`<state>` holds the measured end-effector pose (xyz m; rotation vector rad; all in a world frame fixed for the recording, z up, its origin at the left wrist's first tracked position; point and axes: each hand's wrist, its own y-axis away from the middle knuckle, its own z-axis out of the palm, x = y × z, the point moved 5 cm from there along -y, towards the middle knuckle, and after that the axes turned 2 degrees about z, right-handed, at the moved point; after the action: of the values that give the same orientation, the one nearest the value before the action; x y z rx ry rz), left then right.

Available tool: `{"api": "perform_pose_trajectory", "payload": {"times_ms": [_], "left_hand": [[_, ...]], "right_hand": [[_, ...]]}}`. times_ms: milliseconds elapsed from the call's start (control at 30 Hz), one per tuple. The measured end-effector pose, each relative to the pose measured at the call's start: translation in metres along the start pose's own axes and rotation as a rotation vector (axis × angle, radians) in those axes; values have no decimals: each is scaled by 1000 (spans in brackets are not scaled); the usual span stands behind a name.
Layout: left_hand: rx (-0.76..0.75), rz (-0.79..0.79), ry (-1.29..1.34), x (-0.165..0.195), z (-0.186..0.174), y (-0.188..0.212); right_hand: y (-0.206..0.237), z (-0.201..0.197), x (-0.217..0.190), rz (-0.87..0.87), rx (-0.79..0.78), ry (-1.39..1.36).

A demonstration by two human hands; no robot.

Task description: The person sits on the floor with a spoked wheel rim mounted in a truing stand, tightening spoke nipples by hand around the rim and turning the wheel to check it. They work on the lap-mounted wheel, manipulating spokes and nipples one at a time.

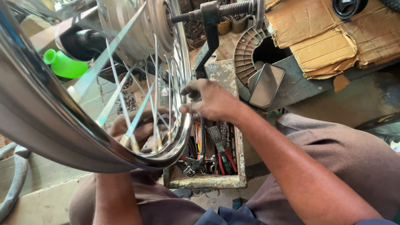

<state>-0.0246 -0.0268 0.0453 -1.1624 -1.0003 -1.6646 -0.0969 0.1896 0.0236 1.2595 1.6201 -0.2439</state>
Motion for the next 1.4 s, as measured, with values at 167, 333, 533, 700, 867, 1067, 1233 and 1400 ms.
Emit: {"api": "perform_pose_trajectory", "payload": {"times_ms": [167,333,533,700,867,1067,1233,1400], "left_hand": [[-192,141,234,4,6,6],[-172,111,314,-8,2,3],[138,-92,-180,-22,-15,-2],[106,-62,-473,-8,-9,2],[151,63,-660,25,1,5],[265,-7,-561,22,7,-1],[167,2,-582,11,13,-14],[-175,58,-416,25,16,-11]], "right_hand": [[-2,19,-5,-152,-78,-16],[-1,23,-1,-165,-104,-52],[-12,24,2,22,60,46],[-13,30,2,-61,175,96],[-13,31,5,-27,131,96],[-12,27,0,-126,198,147],[-11,29,3,-28,120,88],[-4,24,-6,-12,67,83]]}}
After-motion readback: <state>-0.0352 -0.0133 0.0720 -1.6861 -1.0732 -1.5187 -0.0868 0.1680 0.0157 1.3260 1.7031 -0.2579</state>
